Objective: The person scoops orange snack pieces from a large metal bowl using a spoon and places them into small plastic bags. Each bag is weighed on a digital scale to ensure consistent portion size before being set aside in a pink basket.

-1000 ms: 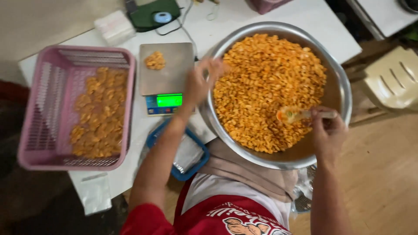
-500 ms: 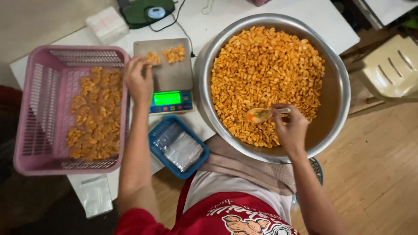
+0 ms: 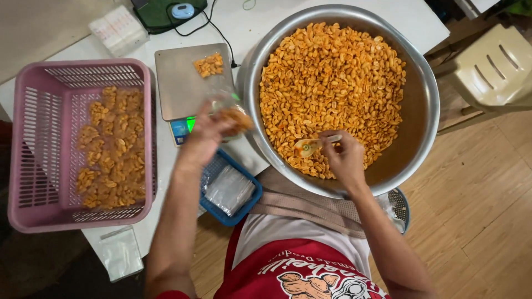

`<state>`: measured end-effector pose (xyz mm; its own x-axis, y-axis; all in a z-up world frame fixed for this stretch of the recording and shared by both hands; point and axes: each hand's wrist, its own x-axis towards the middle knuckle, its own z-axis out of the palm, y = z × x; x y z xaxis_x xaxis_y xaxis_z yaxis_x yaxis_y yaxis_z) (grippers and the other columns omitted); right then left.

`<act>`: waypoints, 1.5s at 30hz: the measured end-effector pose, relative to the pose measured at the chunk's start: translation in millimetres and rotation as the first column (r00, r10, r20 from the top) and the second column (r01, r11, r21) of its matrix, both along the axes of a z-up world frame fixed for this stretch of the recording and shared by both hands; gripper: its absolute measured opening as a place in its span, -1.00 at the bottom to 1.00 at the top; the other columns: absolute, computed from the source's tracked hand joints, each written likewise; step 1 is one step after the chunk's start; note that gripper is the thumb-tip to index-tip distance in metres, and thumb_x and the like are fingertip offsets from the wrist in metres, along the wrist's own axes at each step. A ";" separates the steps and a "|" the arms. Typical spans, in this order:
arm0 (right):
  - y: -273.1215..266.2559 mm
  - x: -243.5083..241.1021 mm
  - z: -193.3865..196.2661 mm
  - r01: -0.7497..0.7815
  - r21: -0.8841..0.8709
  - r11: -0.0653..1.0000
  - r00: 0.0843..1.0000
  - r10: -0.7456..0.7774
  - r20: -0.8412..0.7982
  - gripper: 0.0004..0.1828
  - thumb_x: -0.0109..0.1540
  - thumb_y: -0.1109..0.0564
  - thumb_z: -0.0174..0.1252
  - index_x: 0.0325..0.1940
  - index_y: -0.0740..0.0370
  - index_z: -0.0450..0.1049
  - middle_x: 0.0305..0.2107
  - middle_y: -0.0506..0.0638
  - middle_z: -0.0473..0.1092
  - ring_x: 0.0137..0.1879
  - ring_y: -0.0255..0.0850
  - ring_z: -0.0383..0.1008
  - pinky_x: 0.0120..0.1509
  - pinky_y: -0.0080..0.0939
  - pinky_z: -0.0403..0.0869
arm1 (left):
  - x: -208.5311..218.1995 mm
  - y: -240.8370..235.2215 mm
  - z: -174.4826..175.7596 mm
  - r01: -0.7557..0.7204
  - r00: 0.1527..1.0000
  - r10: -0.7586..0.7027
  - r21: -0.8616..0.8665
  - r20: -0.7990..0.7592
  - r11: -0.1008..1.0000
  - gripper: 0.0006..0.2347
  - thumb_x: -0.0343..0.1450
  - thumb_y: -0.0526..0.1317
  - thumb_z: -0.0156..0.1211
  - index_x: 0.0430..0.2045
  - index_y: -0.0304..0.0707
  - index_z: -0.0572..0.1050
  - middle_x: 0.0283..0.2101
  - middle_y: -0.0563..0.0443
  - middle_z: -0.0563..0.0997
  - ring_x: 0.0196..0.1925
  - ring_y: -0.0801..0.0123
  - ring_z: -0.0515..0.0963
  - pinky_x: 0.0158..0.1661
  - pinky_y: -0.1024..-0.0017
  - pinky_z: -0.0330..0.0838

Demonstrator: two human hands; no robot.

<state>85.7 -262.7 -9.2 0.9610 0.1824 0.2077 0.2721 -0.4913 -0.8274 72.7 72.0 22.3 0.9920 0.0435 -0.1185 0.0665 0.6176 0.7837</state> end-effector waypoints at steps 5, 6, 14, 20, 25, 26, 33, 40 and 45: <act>-18.7 0.9 17.6 0.192 0.334 0.923 0.968 -0.122 -0.220 -0.91 0.34 0.32 0.18 -0.10 0.42 0.55 -0.24 0.32 0.51 -0.18 0.01 0.59 -0.22 0.06 0.66 | -13.8 -68.9 27.3 0.096 0.994 -0.102 0.125 0.042 0.987 -0.54 0.29 -0.50 0.36 0.11 -0.23 0.52 0.00 -0.18 0.66 0.04 0.20 0.69 -0.01 0.29 0.64; -33.1 -0.4 22.0 0.194 0.335 0.922 0.969 -0.127 -0.212 -0.91 0.34 0.32 0.18 -0.10 0.42 0.55 -0.24 0.32 0.51 -0.18 0.01 0.59 -0.22 0.06 0.66 | -11.1 -79.7 11.3 0.100 0.993 -0.107 0.125 0.050 0.987 -0.54 0.29 -0.50 0.36 0.11 -0.23 0.52 0.00 -0.18 0.66 0.04 0.20 0.69 -0.01 0.29 0.64; -186.4 -82.2 105.7 0.453 0.094 0.886 0.891 -0.447 -0.078 -0.90 0.51 0.32 0.16 0.07 0.46 0.46 -0.02 0.24 0.47 0.02 -0.04 0.54 0.07 -0.14 0.67 | 4.7 -146.6 -27.9 0.310 0.924 -0.370 0.376 0.098 0.873 -0.70 0.46 -0.42 0.19 0.07 -0.17 0.54 0.07 0.05 0.65 -0.04 0.49 0.67 -0.10 0.56 0.65; -293.0 -124.9 51.9 0.533 -0.707 0.464 0.787 -0.580 0.213 -0.68 0.64 0.12 0.03 0.04 0.10 0.72 -0.42 -0.01 0.57 -0.14 -0.23 0.63 -0.05 -0.29 0.49 | 3.1 -170.5 -22.5 0.364 0.911 -0.373 -0.081 -0.175 0.928 -0.78 0.45 -0.44 0.13 -0.12 -0.14 0.62 0.24 -0.24 0.48 0.14 -0.10 0.58 -0.11 0.05 0.74; -248.4 -110.2 80.4 0.587 -0.587 0.558 0.719 -0.692 0.062 -0.80 0.53 0.07 0.12 0.07 -0.01 0.67 -0.34 -0.09 0.56 -0.14 -0.25 0.59 -0.06 -0.30 0.44 | 1.5 -184.1 -13.5 0.374 0.921 -0.351 0.126 -0.168 0.919 -0.72 0.43 -0.46 0.12 -0.11 0.03 0.59 0.32 -0.23 0.38 0.26 -0.01 0.50 0.00 0.19 0.71; -234.8 -105.3 88.3 0.619 -0.503 0.602 0.724 -0.687 0.069 -0.81 0.52 0.19 0.12 0.05 0.03 0.66 -0.25 -0.12 0.56 -0.20 -0.22 0.59 -0.14 -0.38 0.43 | 1.3 -186.7 -14.9 0.356 0.934 -0.346 0.151 -0.088 0.922 -0.71 0.40 -0.46 0.13 -0.14 0.04 0.61 0.49 -0.22 0.22 0.34 -0.03 0.45 0.02 0.18 0.69; -189.6 -78.0 94.0 0.536 -0.272 0.799 0.844 -0.501 0.190 -0.92 0.57 0.40 0.20 0.10 0.48 0.59 -0.18 0.21 0.54 -0.19 -0.07 0.60 -0.05 -0.24 0.60 | -2.1 -188.5 -9.2 0.354 0.932 -0.308 0.294 -0.192 0.887 -0.80 0.51 -0.37 0.04 -0.17 -0.11 0.65 -0.02 -0.04 0.62 -0.05 0.37 0.60 -0.12 0.54 0.63; -143.4 -47.5 88.4 0.411 -0.300 0.861 0.910 -0.365 0.197 -0.94 0.47 0.30 0.25 -0.01 0.33 0.62 -0.19 0.07 0.54 -0.21 -0.17 0.56 -0.09 -0.24 0.55 | -7.9 -186.6 -0.1 0.500 0.813 -0.438 0.074 -0.383 0.863 -0.73 0.47 -0.07 0.07 -0.31 -0.20 0.69 0.39 -0.29 0.42 -0.07 0.21 0.64 -0.33 0.50 0.48; -121.2 -29.7 57.2 0.271 -0.364 0.891 0.959 -0.218 0.178 -0.93 0.45 0.18 0.24 -0.03 0.16 0.63 -0.27 -0.01 0.51 -0.25 -0.20 0.54 -0.09 -0.25 0.43 | -20.5 -179.8 -28.7 0.550 0.806 -0.498 0.094 -0.319 0.830 -0.68 0.48 0.06 0.11 -0.28 -0.13 0.71 0.38 0.00 0.48 0.38 0.34 0.45 0.09 0.55 0.32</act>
